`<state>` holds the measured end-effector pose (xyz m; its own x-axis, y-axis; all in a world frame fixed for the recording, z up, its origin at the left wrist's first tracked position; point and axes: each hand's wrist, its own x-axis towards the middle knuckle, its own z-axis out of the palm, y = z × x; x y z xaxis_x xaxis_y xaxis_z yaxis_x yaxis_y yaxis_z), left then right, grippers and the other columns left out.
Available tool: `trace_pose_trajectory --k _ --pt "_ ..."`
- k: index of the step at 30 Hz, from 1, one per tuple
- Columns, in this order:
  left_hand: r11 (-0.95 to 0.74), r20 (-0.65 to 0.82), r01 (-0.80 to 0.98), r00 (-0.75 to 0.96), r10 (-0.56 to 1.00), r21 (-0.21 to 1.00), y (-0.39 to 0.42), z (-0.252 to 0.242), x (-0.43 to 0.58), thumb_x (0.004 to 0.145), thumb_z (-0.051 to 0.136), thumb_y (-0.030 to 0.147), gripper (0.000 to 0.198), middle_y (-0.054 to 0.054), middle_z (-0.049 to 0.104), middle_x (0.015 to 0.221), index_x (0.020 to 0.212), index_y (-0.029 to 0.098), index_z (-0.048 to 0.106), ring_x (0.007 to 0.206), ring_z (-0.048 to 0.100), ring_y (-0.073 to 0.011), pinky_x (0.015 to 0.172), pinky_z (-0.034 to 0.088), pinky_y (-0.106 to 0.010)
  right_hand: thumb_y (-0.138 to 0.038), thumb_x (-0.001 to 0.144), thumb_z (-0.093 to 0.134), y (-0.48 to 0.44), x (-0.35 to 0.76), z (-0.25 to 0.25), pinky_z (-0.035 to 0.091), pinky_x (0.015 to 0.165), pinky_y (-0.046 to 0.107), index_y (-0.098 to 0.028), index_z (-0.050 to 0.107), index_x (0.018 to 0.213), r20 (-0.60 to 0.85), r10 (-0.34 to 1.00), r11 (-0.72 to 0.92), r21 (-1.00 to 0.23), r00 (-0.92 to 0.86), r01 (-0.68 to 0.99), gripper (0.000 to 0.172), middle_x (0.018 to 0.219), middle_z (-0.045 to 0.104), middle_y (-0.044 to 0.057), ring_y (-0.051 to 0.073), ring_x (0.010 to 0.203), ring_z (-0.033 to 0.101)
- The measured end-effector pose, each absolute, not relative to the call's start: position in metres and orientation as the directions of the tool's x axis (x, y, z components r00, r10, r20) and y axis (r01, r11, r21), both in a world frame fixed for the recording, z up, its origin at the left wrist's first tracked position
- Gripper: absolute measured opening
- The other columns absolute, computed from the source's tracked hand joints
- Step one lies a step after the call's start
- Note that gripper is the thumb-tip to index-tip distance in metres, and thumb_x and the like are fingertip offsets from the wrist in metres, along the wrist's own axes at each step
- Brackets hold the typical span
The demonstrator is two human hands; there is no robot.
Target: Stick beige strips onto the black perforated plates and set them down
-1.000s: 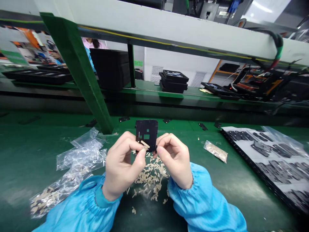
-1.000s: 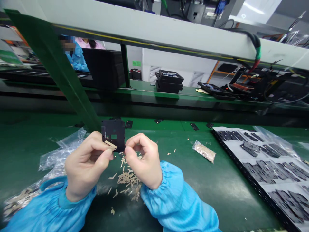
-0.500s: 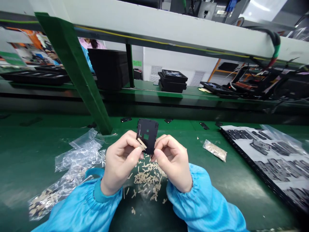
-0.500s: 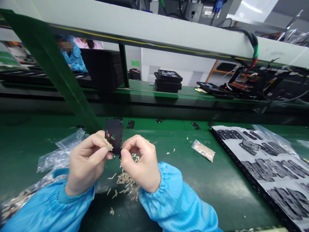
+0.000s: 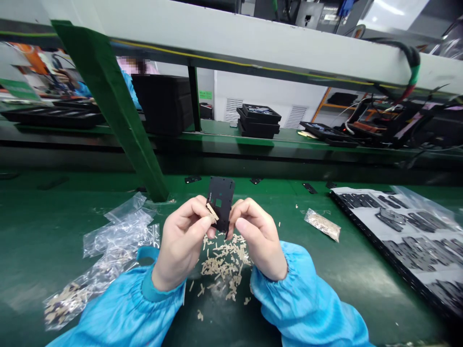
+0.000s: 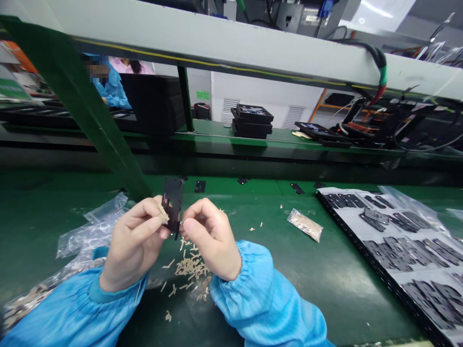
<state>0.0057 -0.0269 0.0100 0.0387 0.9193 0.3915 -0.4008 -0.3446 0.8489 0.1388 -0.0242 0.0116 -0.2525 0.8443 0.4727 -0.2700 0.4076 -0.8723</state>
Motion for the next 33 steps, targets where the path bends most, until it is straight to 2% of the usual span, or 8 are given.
trace_pose_trajectory --k 3,9,17,22,28,33 --pt "-0.267 0.317 -0.435 0.045 0.948 0.860 -0.030 0.014 0.007 0.075 0.058 0.016 0.015 0.004 0.048 0.065 0.061 0.016 0.054 0.051 0.045 -0.0038 0.050 0.037 -0.017 -0.027 0.085 0.050 -0.023 0.141 0.011 0.036 0.056 0.024 -0.019 0.046 0.072 0.524 0.796 0.489 -0.852 -0.303 -0.188 0.016 0.067 0.046 -0.002 0.010 0.061 0.042" --pt "-0.061 0.128 -0.530 0.091 0.988 0.846 -0.037 0.022 0.007 0.072 0.061 0.018 0.014 0.005 0.047 0.058 0.060 0.015 0.054 0.049 0.045 -0.0028 0.050 0.038 -0.014 -0.023 0.089 0.041 -0.023 0.139 0.007 0.034 0.057 0.025 -0.021 0.039 0.077 0.641 0.699 0.657 -0.751 -0.315 -0.071 0.013 0.071 0.040 -0.002 0.011 0.063 0.040" --pt "0.092 0.007 -0.602 0.160 0.987 0.793 -0.038 0.023 0.008 0.072 0.061 0.017 0.016 0.005 0.048 0.055 0.059 0.014 0.052 0.047 0.044 -0.0022 0.049 0.039 -0.012 -0.031 0.092 0.035 -0.018 0.138 0.003 0.034 0.054 0.026 -0.021 0.036 0.079 0.671 0.669 0.708 -0.707 -0.319 -0.002 0.016 0.069 0.039 -0.002 0.012 0.060 0.039" --pt "0.120 -0.024 -0.606 0.163 0.986 0.786 -0.036 0.023 0.009 0.072 0.062 0.018 0.015 0.005 0.047 0.055 0.061 0.014 0.053 0.049 0.045 -0.0033 0.050 0.039 -0.013 -0.026 0.091 0.036 -0.017 0.137 0.002 0.035 0.052 0.025 -0.022 0.036 0.080 0.698 0.651 0.743 -0.667 -0.299 0.060 0.012 0.071 0.039 -0.002 0.012 0.060 0.041" --pt "0.161 -0.051 -0.658 0.183 0.982 0.736 -0.038 0.019 0.013 0.074 0.061 0.016 0.014 0.005 0.046 0.059 0.062 0.014 0.054 0.050 0.045 -0.0024 0.049 0.040 -0.013 -0.032 0.093 0.034 -0.015 0.136 -0.005 0.038 0.055 0.027 -0.022 0.039 0.086 0.823 0.534 0.826 -0.458 -0.195 0.329 0.013 0.071 0.045 0.000 0.014 0.062 0.046" --pt "0.183 -0.074 -0.674 0.186 0.980 0.715 -0.042 0.018 0.016 0.076 0.058 0.015 0.017 0.006 0.041 0.056 0.061 0.014 0.053 0.047 0.040 -0.0021 0.048 0.038 -0.014 -0.036 0.093 0.033 -0.011 0.136 -0.006 0.041 0.056 0.030 -0.022 0.040 0.092 0.902 0.375 0.837 -0.230 -0.214 0.496 0.016 0.073 0.052 0.004 0.017 0.065 0.050"
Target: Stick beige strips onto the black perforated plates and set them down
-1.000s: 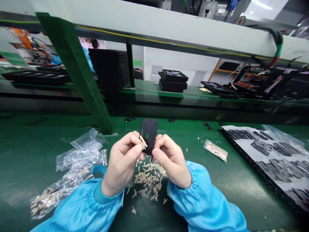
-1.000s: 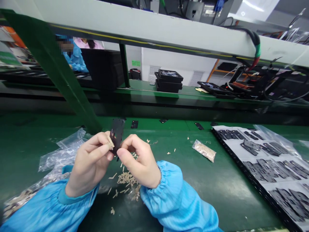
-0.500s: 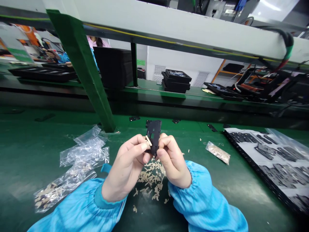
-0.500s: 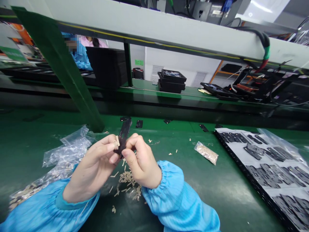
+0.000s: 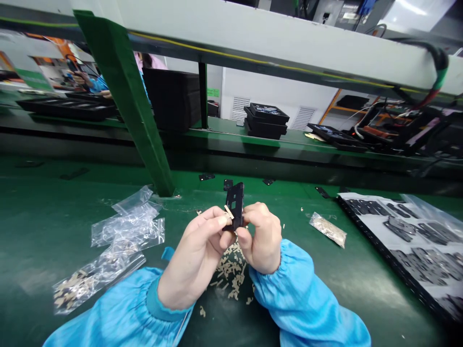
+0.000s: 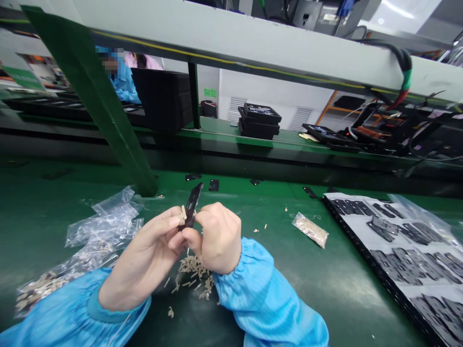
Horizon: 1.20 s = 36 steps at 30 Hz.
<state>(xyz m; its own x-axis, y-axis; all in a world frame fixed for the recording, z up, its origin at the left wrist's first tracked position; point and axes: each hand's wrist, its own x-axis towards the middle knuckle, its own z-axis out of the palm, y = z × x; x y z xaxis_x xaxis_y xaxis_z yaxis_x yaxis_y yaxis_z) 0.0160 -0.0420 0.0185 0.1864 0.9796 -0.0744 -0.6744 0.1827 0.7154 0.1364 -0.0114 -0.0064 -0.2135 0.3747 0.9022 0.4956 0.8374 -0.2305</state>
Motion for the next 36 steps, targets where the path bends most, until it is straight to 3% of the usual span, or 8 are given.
trace_pose_trajectory --k 5,9,14,18,22,26,31,36 --pt "0.097 -0.021 -0.592 0.134 0.991 0.800 -0.046 0.019 0.014 0.076 0.059 0.018 0.015 0.005 0.041 0.055 0.062 0.014 0.054 0.044 0.037 -0.0015 0.044 0.034 -0.014 -0.038 0.087 0.047 -0.007 0.136 -0.003 0.040 0.051 0.028 -0.023 0.043 0.090 0.909 0.336 0.850 -0.179 -0.247 0.495 0.016 0.071 0.055 0.003 0.015 0.059 0.050" --pt "-0.284 0.291 -0.384 -0.041 0.956 0.879 -0.046 0.015 0.010 0.077 0.057 0.018 0.013 0.003 0.049 0.066 0.065 0.017 0.055 0.048 0.043 -0.0045 0.045 0.035 -0.018 -0.042 0.083 0.052 -0.008 0.140 0.003 0.038 0.050 0.027 -0.022 0.045 0.078 0.843 0.413 0.907 -0.345 -0.345 0.242 0.022 0.064 0.051 0.000 0.014 0.056 0.048" --pt "-0.659 0.657 0.054 -0.170 0.735 0.751 -0.047 0.010 0.009 0.072 0.058 0.007 0.014 0.000 0.055 0.070 0.067 0.021 0.058 0.064 0.052 -0.0126 0.056 0.041 -0.025 -0.037 0.091 0.031 -0.012 0.144 0.008 0.040 0.055 0.029 -0.021 0.047 0.076 0.754 0.511 0.838 -0.543 -0.412 0.047 0.027 0.067 0.050 0.003 0.016 0.062 0.049" --pt "-0.707 0.737 0.223 -0.102 0.668 0.671 -0.049 0.008 0.010 0.067 0.059 0.003 0.019 -0.001 0.058 0.071 0.071 0.022 0.060 0.066 0.054 -0.0149 0.058 0.042 -0.027 -0.027 0.089 0.032 -0.018 0.141 0.007 0.034 0.051 0.027 -0.020 0.042 0.065 0.722 0.594 0.801 -0.571 -0.354 0.180 0.027 0.060 0.044 0.001 0.014 0.055 0.044" --pt "-0.585 0.593 0.107 -0.075 0.802 0.804 -0.032 0.004 0.010 0.075 0.056 0.009 0.012 -0.001 0.055 0.076 0.068 0.020 0.057 0.073 0.054 -0.0144 0.065 0.044 -0.027 -0.026 0.087 0.037 -0.003 0.149 0.007 0.030 0.048 0.024 -0.021 0.034 0.057 0.741 0.601 0.777 -0.454 -0.299 0.436 0.031 0.053 0.036 -0.003 0.010 0.049 0.037" --pt "-0.526 0.511 -0.010 -0.229 0.829 0.850 -0.005 0.002 0.000 0.076 0.058 0.017 0.007 -0.003 0.051 0.097 0.069 0.019 0.060 0.099 0.051 -0.0177 0.088 0.040 -0.030 -0.027 0.095 0.020 0.057 0.189 0.001 0.040 0.063 0.023 -0.018 0.048 0.069 0.336 0.932 0.220 -0.225 -0.136 0.949 0.039 0.071 0.054 0.003 0.012 0.068 0.053" --pt "-0.515 0.499 -0.025 -0.215 0.840 0.857 0.005 0.003 -0.010 0.076 0.058 0.019 0.007 -0.002 0.053 0.088 0.069 0.019 0.057 0.087 0.052 -0.0158 0.080 0.042 -0.028 -0.029 0.088 0.050 0.129 0.229 -0.038 0.048 0.074 0.034 -0.013 0.059 0.090 0.058 0.996 0.072 -0.051 -0.069 0.996 0.019 0.091 0.062 0.007 0.017 0.083 0.059" --pt "-0.496 0.495 0.032 -0.134 0.858 0.868 0.008 -0.003 -0.013 0.078 0.057 0.021 0.008 -0.003 0.052 0.089 0.070 0.020 0.056 0.089 0.050 -0.0174 0.074 0.041 -0.026 -0.032 0.088 0.051 0.166 0.243 -0.069 0.050 0.080 0.038 -0.016 0.054 0.111 -0.026 1.000 0.010 0.013 -0.010 1.000 0.028 0.112 0.057 0.007 0.018 0.095 0.058"
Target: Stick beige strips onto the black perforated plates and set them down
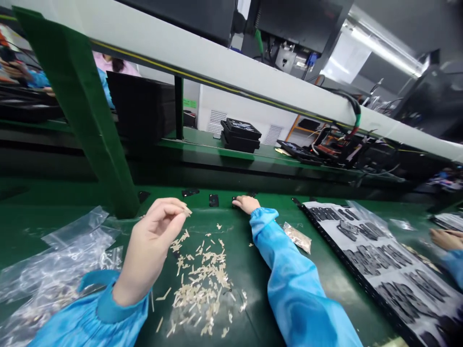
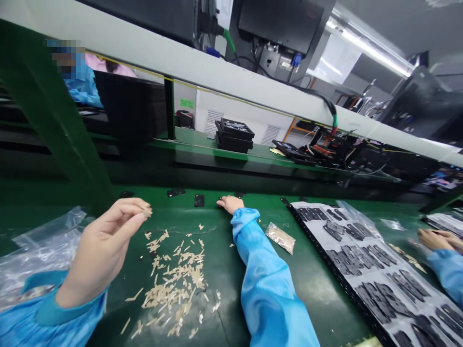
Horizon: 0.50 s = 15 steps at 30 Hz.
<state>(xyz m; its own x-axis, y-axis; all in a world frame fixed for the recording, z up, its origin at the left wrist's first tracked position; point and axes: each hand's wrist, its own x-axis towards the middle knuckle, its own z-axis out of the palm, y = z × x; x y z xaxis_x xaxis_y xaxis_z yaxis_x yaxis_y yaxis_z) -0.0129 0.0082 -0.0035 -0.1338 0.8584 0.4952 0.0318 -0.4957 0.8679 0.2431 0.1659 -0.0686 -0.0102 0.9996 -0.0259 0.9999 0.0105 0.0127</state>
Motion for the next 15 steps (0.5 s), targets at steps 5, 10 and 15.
trace_pose_trajectory --k 5,10,15 --pt "-0.471 0.474 0.048 -0.082 0.877 0.881 0.015 -0.010 -0.019 0.079 0.057 0.022 0.008 -0.002 0.051 0.092 0.072 0.021 0.056 0.092 0.048 -0.0174 0.069 0.040 -0.024 -0.032 0.088 0.051 0.197 0.271 -0.078 0.050 0.081 0.040 -0.015 0.051 0.115 0.036 0.965 -0.264 0.095 0.261 0.960 0.032 0.114 0.055 0.008 0.020 0.097 0.057" --pt "-0.460 0.464 0.057 -0.069 0.883 0.886 0.020 -0.012 -0.017 0.078 0.058 0.022 0.007 -0.003 0.052 0.090 0.071 0.021 0.057 0.090 0.049 -0.0190 0.067 0.040 -0.026 -0.031 0.088 0.052 0.216 0.288 -0.097 0.050 0.081 0.039 -0.014 0.052 0.114 0.023 0.952 -0.305 0.190 0.306 0.933 0.031 0.114 0.055 0.009 0.019 0.097 0.057" --pt "-0.466 0.467 0.028 -0.037 0.884 0.884 0.021 -0.013 -0.011 0.078 0.057 0.021 0.007 -0.003 0.053 0.089 0.071 0.020 0.058 0.088 0.051 -0.0180 0.068 0.043 -0.025 -0.030 0.087 0.053 0.220 0.300 -0.100 0.050 0.081 0.039 -0.013 0.052 0.113 -0.065 0.976 -0.181 0.274 0.206 0.945 0.032 0.113 0.055 0.010 0.020 0.097 0.058"
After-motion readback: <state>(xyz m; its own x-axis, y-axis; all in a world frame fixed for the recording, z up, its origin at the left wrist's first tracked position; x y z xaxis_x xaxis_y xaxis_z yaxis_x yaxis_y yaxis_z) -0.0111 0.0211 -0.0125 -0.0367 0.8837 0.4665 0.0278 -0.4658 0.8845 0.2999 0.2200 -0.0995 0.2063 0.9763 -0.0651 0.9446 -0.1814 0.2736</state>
